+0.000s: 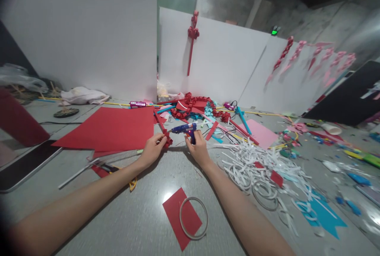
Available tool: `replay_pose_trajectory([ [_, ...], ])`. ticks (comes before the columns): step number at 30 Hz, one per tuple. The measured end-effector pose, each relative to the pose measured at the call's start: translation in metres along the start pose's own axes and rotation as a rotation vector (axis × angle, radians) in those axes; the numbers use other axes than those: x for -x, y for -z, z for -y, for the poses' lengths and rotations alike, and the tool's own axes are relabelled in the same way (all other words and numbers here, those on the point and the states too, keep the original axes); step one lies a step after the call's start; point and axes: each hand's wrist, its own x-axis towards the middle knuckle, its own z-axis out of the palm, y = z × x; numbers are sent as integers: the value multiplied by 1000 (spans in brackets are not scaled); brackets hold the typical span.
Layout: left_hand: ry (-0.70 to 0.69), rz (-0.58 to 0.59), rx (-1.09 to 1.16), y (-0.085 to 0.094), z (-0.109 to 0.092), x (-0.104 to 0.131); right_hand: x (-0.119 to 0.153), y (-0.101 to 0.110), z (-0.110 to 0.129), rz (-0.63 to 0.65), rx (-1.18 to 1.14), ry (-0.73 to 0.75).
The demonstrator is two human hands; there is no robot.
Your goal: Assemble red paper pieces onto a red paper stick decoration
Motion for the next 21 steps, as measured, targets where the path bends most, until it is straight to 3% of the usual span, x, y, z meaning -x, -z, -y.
replay_pose_trajectory([
  [21, -12, 10, -12, 0, -2, 1, 1, -2, -4, 16, -23, 28],
])
